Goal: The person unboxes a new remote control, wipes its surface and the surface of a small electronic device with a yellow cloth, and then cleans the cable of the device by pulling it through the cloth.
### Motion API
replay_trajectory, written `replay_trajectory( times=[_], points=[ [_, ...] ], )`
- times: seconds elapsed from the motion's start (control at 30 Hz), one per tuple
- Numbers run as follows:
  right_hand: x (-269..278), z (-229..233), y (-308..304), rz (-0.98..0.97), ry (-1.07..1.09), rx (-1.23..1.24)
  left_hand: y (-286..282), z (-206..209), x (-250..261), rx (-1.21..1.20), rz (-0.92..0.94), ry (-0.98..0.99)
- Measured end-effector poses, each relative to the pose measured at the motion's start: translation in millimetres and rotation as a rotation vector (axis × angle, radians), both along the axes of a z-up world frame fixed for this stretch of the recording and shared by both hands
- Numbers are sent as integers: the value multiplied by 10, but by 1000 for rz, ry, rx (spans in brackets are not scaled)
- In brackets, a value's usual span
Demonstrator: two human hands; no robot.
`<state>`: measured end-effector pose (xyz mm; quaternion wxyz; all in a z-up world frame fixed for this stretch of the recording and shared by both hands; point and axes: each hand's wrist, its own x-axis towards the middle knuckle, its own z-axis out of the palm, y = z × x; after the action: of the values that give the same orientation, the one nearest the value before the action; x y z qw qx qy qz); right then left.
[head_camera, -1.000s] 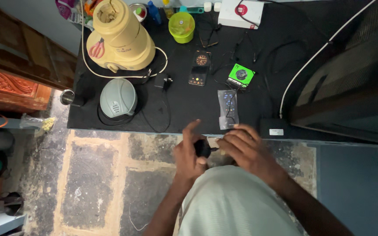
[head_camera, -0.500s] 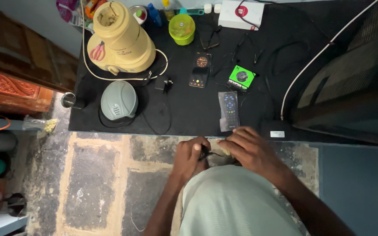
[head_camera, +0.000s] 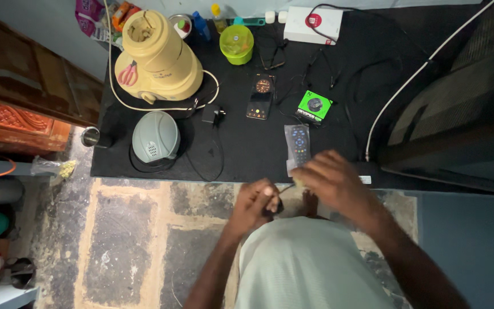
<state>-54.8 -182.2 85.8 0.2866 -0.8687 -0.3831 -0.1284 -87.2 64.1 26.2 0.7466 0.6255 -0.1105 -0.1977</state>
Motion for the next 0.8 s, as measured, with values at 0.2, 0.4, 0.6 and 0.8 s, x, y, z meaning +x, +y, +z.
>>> replay_trajectory(
  times=[0.2,0.4,0.6,0.8],
  points=[
    [169,83,-275,-124,89,-3,198,89,231,107,-58,-110],
    [223,145,-133,-133,112,94,-88,315,415,109,-89,-58],
    [294,187,-132,-82,76,46,-257,326,574,89,-56,-261],
    [430,-44,-563,-211,214,92,-66,72,763,65,124,-160]
  ],
)
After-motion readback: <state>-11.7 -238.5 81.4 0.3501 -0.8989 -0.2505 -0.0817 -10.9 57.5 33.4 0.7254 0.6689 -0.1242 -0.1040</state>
